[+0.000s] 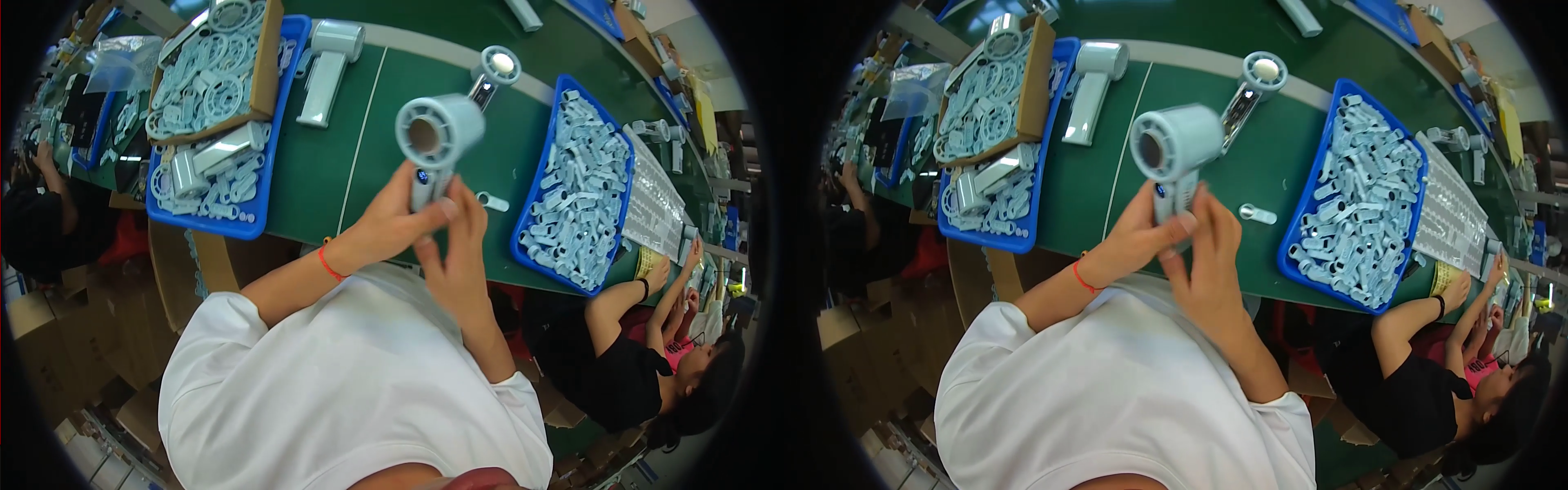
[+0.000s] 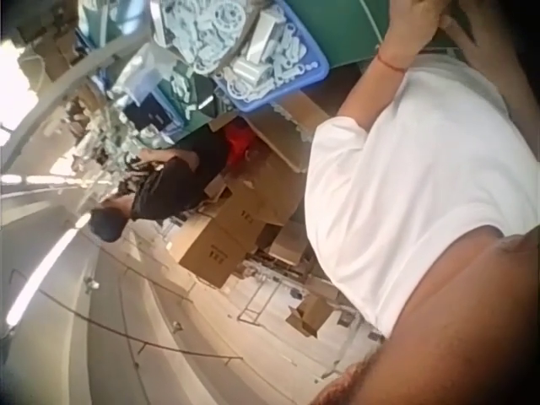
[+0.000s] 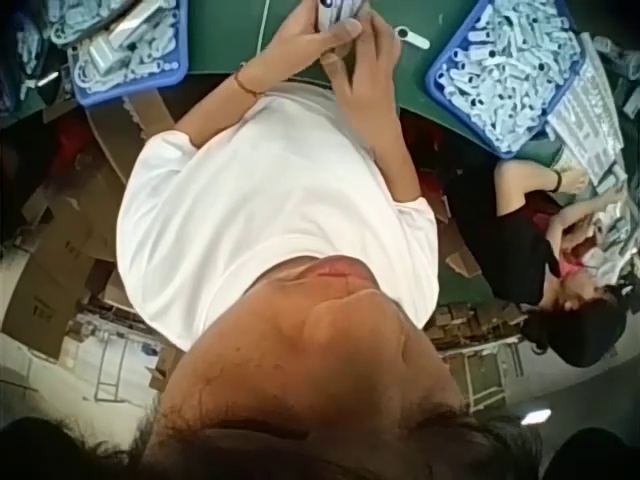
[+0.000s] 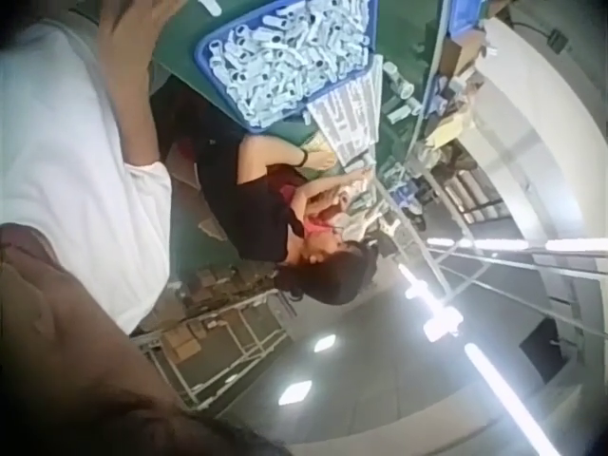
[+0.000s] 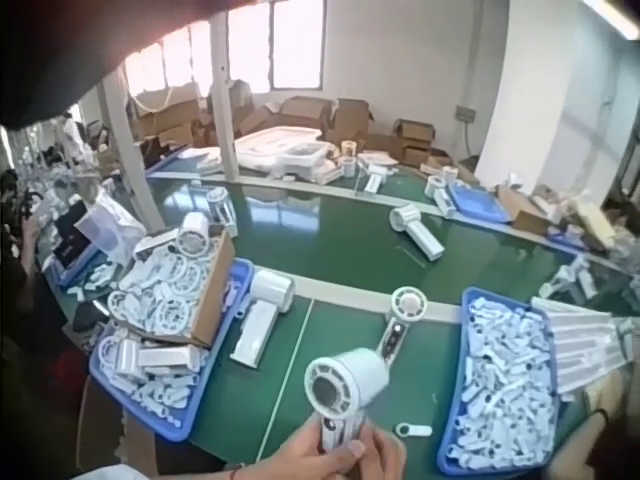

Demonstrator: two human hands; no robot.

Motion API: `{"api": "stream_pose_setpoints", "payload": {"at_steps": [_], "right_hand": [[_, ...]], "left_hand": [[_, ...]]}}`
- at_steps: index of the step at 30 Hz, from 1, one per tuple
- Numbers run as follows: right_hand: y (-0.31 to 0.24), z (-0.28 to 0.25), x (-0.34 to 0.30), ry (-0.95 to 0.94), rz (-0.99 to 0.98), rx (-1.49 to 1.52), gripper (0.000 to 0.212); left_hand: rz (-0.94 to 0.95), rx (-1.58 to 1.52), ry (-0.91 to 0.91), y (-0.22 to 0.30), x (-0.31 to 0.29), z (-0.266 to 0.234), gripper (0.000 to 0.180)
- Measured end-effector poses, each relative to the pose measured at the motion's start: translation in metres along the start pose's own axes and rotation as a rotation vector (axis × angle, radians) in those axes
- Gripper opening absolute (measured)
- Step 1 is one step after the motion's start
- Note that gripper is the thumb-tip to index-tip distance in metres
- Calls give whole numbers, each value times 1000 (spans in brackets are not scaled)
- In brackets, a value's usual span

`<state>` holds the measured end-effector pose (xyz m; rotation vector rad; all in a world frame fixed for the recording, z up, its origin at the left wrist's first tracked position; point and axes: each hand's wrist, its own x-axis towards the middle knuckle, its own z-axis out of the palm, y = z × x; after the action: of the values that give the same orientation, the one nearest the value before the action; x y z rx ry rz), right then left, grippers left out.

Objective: Assembling plastic components for handheld electronic appliances on a factory production line.

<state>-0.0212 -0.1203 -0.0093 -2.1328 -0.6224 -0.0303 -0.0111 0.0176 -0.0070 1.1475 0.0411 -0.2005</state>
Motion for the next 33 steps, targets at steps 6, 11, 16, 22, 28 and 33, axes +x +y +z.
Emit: {"api": "stream_pose_setpoints", "payload": {"at_steps": [6, 11, 16, 22, 28, 33], "right_hand": [[13, -58, 24, 122, 74, -85, 30], [67, -105, 32, 256, 183, -427, 30], [96, -112, 22, 106, 168, -555, 44], [89, -109, 26, -15, 278, -586, 53], [82, -117, 38, -29, 204, -665, 33], [96, -119, 48, 31, 35, -685, 26]], "left_hand": [[236, 440, 310, 46, 61, -43, 45], [382, 1298, 669, 106, 203, -101, 48], [267, 1595, 681, 108, 305, -172, 41], [464, 1948, 963, 93, 332, -144, 33], [503, 1445, -46, 76, 371, 7, 41], [-180, 1270, -267, 44, 400, 72, 66]]}}
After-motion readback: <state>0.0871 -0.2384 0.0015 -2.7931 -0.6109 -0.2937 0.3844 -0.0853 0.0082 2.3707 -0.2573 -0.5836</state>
